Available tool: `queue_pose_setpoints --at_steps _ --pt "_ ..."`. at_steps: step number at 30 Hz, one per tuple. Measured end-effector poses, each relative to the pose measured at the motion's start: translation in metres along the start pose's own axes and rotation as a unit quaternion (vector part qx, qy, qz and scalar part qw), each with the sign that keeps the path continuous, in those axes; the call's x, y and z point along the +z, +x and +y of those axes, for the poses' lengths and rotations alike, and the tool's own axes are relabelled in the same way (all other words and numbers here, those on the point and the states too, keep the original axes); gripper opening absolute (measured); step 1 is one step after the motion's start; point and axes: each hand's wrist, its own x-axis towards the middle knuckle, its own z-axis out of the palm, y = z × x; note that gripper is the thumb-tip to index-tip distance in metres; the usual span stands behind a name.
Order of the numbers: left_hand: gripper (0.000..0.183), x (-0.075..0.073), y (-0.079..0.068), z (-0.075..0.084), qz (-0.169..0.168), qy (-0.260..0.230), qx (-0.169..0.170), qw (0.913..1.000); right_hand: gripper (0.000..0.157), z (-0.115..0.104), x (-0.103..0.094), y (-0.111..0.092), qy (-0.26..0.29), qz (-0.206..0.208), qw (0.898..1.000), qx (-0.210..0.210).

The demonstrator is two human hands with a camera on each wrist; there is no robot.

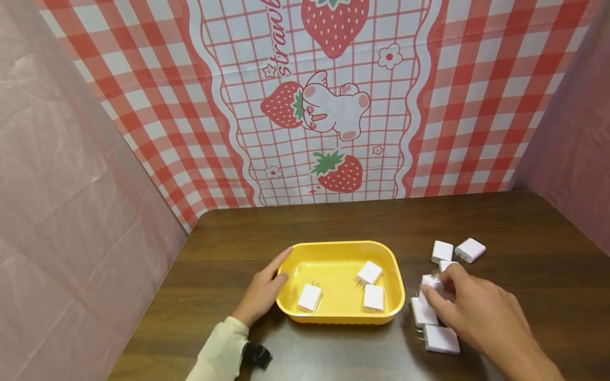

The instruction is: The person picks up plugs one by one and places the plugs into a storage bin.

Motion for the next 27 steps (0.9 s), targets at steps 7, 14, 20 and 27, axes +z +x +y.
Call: queue_pose_setpoints --at_steps 7,14,20,27 --pt "0.055 0.000 0.000 0.000 0.000 0.000 -0.001 1.0000 0.030 -0.019 0.002 0.005 0.011 0.048 0.998 -0.027" --pt "0.056 -0.001 -0.001 -0.001 -0.002 0.001 0.000 1.0000 0.029 -0.035 0.006 0.008 0.014 0.051 0.997 -0.051" --pt "0.055 -0.001 -0.001 0.000 -0.001 0.000 0.001 1.0000 0.026 -0.047 0.007 0.013 0.019 0.062 0.995 -0.070" --pt "0.055 -0.001 -0.001 0.000 0.001 0.001 0.002 1.0000 0.026 -0.066 0.017 0.018 0.011 0.046 0.993 -0.111"
